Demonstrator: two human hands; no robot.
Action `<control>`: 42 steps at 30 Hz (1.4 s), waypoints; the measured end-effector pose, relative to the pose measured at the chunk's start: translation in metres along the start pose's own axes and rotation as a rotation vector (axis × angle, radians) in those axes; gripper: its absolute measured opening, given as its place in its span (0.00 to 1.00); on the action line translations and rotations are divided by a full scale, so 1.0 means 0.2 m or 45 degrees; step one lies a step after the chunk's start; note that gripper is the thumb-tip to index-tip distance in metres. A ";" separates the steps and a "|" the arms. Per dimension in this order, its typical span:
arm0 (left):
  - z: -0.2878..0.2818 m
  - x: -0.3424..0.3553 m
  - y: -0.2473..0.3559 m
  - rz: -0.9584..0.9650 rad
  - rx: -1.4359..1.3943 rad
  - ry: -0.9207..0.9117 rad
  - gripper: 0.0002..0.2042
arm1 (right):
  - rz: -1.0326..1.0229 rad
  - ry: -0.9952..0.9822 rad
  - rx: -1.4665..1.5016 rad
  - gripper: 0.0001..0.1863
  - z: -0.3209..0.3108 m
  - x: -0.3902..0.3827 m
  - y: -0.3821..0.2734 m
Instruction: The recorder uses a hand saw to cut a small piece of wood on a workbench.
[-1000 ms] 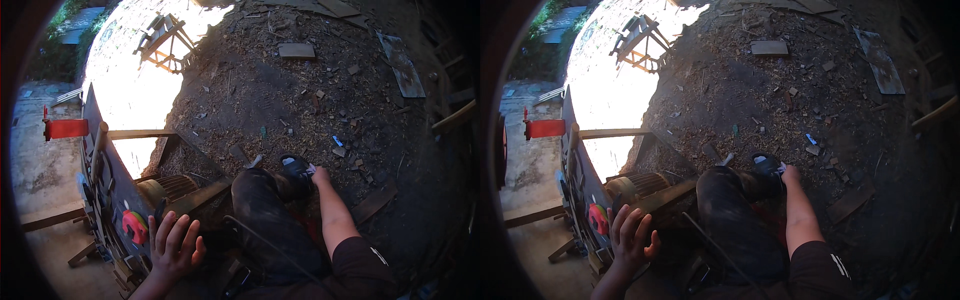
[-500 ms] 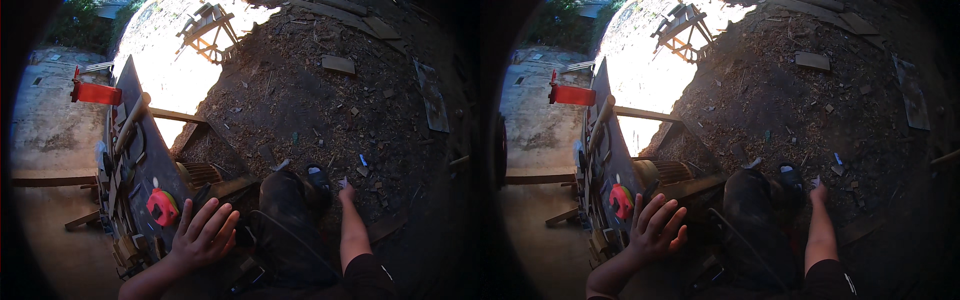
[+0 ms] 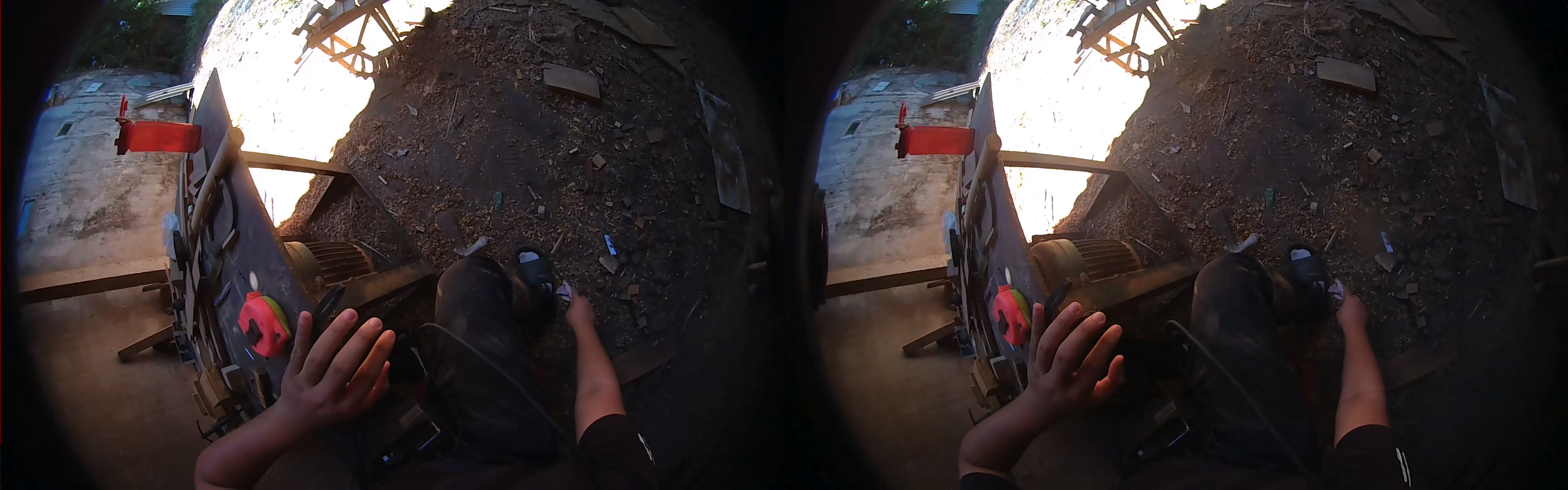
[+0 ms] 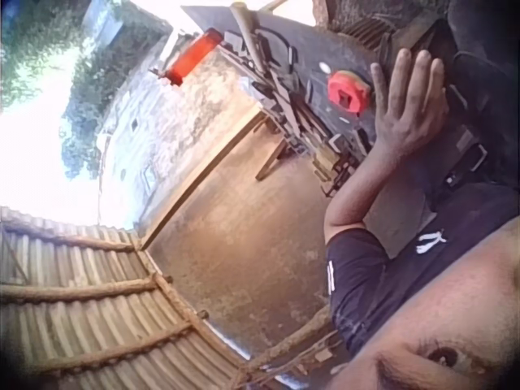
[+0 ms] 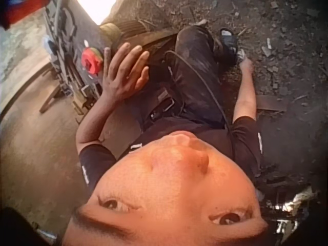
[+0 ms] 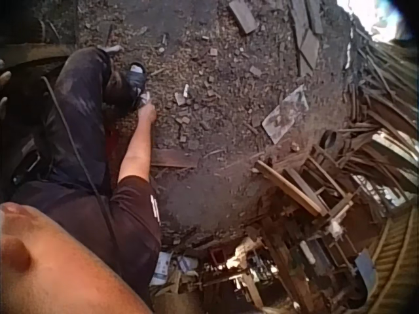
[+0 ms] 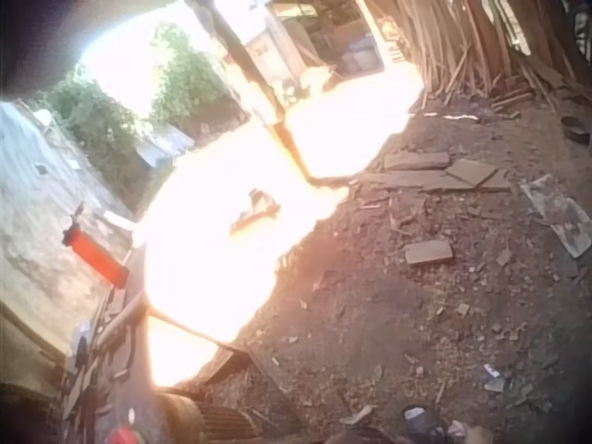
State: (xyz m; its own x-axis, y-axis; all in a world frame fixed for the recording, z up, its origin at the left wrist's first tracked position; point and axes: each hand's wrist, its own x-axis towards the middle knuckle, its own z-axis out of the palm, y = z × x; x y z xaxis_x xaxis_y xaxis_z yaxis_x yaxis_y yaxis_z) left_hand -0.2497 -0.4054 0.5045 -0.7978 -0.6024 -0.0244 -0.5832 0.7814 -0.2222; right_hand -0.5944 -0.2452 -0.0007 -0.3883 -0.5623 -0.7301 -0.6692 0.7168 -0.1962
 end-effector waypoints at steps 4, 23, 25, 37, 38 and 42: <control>0.02 0.03 0.00 0.015 -0.036 0.004 0.20 | 0.227 0.116 0.180 0.24 0.16 0.05 0.17; 0.01 -0.07 0.00 0.152 -0.212 0.454 0.07 | -0.427 0.265 1.747 0.14 -0.65 -0.19 -0.46; -0.09 -0.16 0.09 0.164 -0.262 0.531 0.05 | -0.607 0.320 1.725 0.15 -1.04 -0.44 -0.68; -0.27 -0.98 0.23 -0.648 -0.370 0.670 0.07 | -1.619 -0.067 1.248 0.28 -1.53 -2.05 -1.34; -0.28 -1.02 0.21 -0.808 -0.373 0.682 0.07 | -1.648 -0.134 1.103 0.28 -1.50 -2.14 -1.40; -0.19 -1.10 0.16 -1.238 -0.573 0.860 0.09 | -2.015 -0.036 0.334 0.29 -1.26 -2.25 -1.61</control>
State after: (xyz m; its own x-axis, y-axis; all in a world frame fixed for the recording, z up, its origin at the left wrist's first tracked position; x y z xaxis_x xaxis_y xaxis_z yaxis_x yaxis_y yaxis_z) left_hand -0.0989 -0.2416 0.5387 0.1465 -0.8580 0.4922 -0.8649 0.1304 0.4847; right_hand -0.3628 -0.3270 0.5559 0.5695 -0.7668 0.2961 -0.2445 -0.5020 -0.8296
